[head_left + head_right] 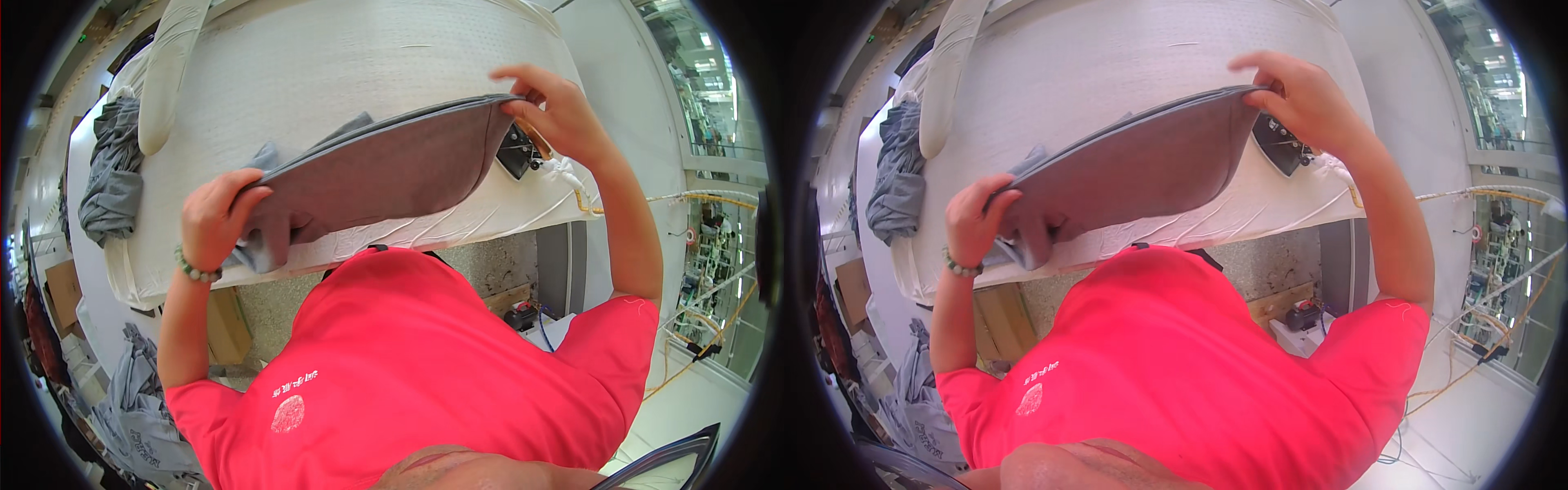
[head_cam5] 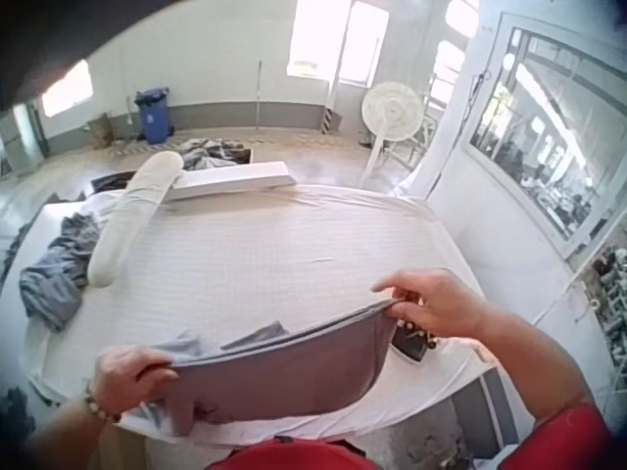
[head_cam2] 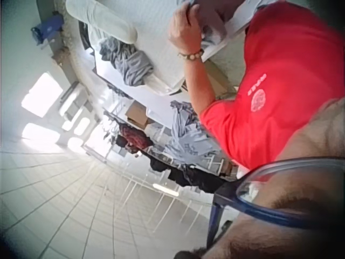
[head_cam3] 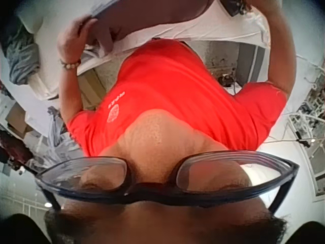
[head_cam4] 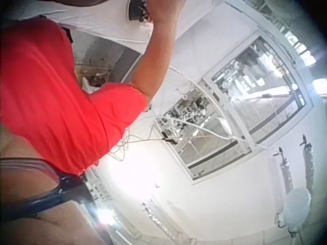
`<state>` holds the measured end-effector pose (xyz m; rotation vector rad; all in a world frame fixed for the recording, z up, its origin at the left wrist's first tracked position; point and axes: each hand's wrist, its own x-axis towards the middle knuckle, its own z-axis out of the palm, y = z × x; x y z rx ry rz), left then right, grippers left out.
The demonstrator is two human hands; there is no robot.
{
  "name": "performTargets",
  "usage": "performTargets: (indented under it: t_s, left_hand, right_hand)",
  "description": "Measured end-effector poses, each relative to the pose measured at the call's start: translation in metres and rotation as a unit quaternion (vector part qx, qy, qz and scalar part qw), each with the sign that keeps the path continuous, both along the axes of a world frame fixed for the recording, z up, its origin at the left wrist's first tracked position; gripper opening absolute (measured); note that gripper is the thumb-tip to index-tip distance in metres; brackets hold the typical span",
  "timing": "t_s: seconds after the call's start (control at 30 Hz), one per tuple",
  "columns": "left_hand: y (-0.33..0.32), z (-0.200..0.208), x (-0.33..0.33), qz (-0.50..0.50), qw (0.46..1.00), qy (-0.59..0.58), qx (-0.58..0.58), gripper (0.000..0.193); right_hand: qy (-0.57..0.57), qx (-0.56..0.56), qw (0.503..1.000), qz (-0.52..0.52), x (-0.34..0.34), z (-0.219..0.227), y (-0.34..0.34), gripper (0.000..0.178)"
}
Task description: Ironing and folding a grey hoodie on a pressing table.
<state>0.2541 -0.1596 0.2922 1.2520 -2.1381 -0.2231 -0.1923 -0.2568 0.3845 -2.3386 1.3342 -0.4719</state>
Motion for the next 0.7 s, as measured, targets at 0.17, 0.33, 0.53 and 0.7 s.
performTargets:
  t_s: [0.17,0.33,0.53,0.7]
  left_hand:
    - [-0.002,-0.037,0.003,-0.040,0.999,-0.022,0.021,0.021]
    - [-0.054,-0.047,0.034,0.014,0.993,-0.106,-0.056,0.022]
    - [-0.074,-0.018,0.057,0.122,0.953,-0.205,-0.185,0.018]
    - [-0.042,-0.080,0.003,0.044,0.961,-0.239,-0.129,0.019]
  right_hand:
    - [0.004,0.052,0.999,-0.005,-0.004,-0.029,-0.035,0.012]
    - [-0.037,0.125,0.991,-0.025,0.055,-0.091,-0.109,0.013]
    - [-0.122,-0.071,0.989,0.039,0.084,-0.132,-0.178,0.013]
    - [-0.108,-0.133,0.984,0.048,0.048,-0.189,-0.162,0.013]
